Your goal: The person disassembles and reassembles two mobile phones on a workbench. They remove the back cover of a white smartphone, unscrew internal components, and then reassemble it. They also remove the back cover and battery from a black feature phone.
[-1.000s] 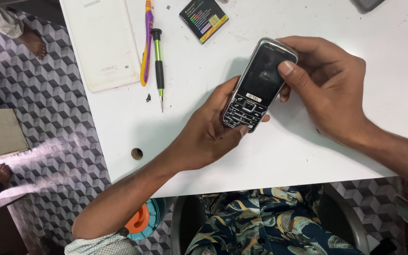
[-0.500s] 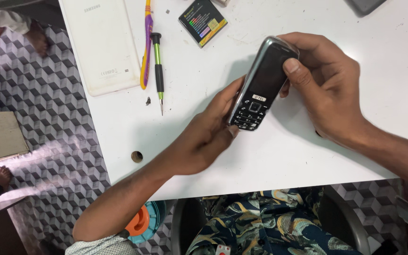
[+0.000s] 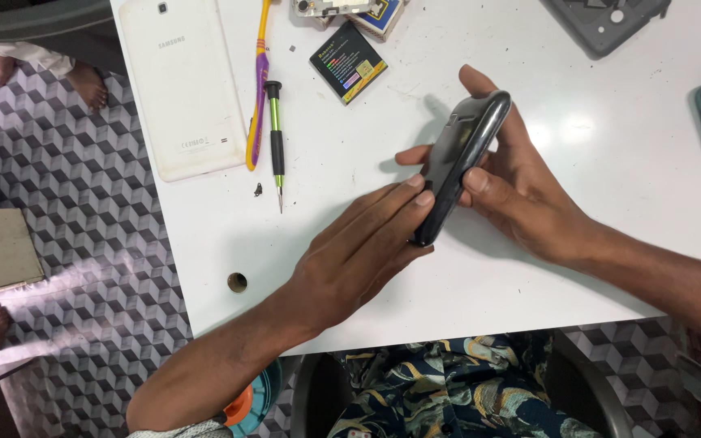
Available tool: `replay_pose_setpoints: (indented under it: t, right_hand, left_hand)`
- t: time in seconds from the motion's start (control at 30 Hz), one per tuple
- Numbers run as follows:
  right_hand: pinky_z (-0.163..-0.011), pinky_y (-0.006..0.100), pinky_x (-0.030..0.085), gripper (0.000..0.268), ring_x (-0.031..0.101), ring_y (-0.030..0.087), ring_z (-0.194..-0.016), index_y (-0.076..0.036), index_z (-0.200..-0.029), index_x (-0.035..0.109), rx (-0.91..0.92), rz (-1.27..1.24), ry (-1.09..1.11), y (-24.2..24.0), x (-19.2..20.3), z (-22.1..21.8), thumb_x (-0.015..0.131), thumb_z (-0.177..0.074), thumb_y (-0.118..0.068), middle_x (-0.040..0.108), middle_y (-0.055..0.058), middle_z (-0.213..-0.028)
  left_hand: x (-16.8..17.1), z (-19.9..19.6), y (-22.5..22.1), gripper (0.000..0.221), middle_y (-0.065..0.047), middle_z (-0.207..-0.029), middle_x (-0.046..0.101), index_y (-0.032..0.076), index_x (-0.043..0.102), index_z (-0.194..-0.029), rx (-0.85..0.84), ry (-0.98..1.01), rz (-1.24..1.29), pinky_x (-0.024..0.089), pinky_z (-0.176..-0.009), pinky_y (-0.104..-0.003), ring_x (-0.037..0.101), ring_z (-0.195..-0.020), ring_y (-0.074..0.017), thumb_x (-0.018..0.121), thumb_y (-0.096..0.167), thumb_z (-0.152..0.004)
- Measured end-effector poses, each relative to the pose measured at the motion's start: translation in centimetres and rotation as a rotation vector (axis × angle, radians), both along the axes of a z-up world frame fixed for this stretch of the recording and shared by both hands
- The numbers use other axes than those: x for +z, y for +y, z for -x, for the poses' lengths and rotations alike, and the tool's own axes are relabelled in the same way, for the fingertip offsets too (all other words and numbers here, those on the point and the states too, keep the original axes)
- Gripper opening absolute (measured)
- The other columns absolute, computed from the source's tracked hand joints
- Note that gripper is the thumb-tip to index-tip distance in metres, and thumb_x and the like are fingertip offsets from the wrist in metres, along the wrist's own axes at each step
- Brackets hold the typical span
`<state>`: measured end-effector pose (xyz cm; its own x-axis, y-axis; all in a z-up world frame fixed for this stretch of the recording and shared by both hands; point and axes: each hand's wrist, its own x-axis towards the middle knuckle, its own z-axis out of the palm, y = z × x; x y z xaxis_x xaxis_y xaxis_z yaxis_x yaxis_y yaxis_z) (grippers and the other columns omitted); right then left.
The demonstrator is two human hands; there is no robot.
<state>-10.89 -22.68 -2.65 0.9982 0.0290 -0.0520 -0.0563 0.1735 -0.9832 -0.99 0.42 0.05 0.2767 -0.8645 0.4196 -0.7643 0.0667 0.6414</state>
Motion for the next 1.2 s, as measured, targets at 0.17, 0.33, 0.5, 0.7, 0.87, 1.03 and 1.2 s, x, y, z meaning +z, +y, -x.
replay_pose_setpoints:
  t: [0.17,0.33,0.5,0.7,0.87,1.03,1.2]
  right_hand:
    - [-0.115,0.06,0.04,0.095,0.055,0.037,-0.14,-0.022,-0.163,-0.016,0.033,-0.078,0.08,0.1,0.6,-0.1,0.052,-0.1,-0.044,0.053,0.027,-0.15]
    - [-0.12,0.06,0.034,0.094,0.052,0.037,-0.145,-0.023,-0.164,-0.016,0.043,-0.098,0.088,-0.1,0.6,-0.2,0.051,-0.1,-0.042,0.054,0.025,-0.149]
    - [-0.117,0.061,0.041,0.092,0.054,0.035,-0.141,-0.025,-0.164,-0.016,0.031,-0.096,0.052,-0.3,0.1,-0.1,0.051,-0.102,-0.038,0.054,0.023,-0.145]
    - [-0.121,0.06,0.044,0.088,0.058,0.033,-0.143,-0.022,-0.167,-0.013,0.033,0.11,-0.115,-0.7,-0.5,0.2,0.05,-0.107,-0.036,0.057,0.02,-0.143]
    - [-0.124,0.06,0.043,0.086,0.06,0.032,-0.143,-0.023,-0.168,-0.012,0.015,0.259,-0.181,-0.8,-0.7,0.3,0.049,-0.11,-0.039,0.061,0.018,-0.141]
    - [-0.125,0.06,0.042,0.085,0.06,0.031,-0.144,-0.024,-0.168,-0.011,0.0,0.291,-0.205,-0.7,-0.7,0.4,0.049,-0.111,-0.042,0.06,0.018,-0.142]
    - [-0.123,0.059,0.045,0.088,0.061,0.03,-0.142,-0.026,-0.167,-0.011,-0.001,0.237,-0.222,-0.7,-0.8,0.5,0.055,-0.11,-0.038,0.059,0.018,-0.146]
  left_hand:
    - [-0.1,-0.1,0.1,0.065,-0.014,-0.149,0.052,0.005,0.049,-0.148,0.003,-0.008,0.039,0.053,-0.116,-0.04,0.06,-0.137,-0.0309,0.085,0.013,-0.095]
    - [-0.3,0.0,0.0,0.066,-0.014,-0.152,0.049,0.007,0.047,-0.15,-0.009,0.002,0.009,0.052,-0.117,-0.039,0.058,-0.14,-0.0315,0.084,0.013,-0.095]
    - [-0.3,-0.1,-0.1,0.064,-0.016,-0.153,0.046,0.005,0.044,-0.152,-0.026,-0.004,-0.015,0.051,-0.117,-0.04,0.056,-0.141,-0.0338,0.079,0.008,-0.099]
    - [-0.3,0.1,0.0,0.059,-0.018,-0.155,0.046,0.003,0.045,-0.15,-0.023,-0.002,-0.042,0.05,-0.117,-0.041,0.054,-0.144,-0.0348,0.074,0.003,-0.099]
    - [-0.3,0.1,-0.1,0.054,-0.018,-0.154,0.048,0.002,0.048,-0.147,-0.027,0.018,-0.043,0.049,-0.117,-0.041,0.054,-0.144,-0.0353,0.073,0.002,-0.099]
    - [-0.1,0.1,-0.2,0.053,-0.02,-0.153,0.048,0.002,0.049,-0.146,-0.024,0.028,-0.038,0.049,-0.116,-0.041,0.054,-0.144,-0.0361,0.073,0.002,-0.099]
    - [0.3,0.1,0.1,0.053,-0.021,-0.152,0.049,0.002,0.05,-0.144,-0.006,0.048,-0.038,0.052,-0.114,-0.043,0.056,-0.141,-0.0378,0.073,0.002,-0.097]
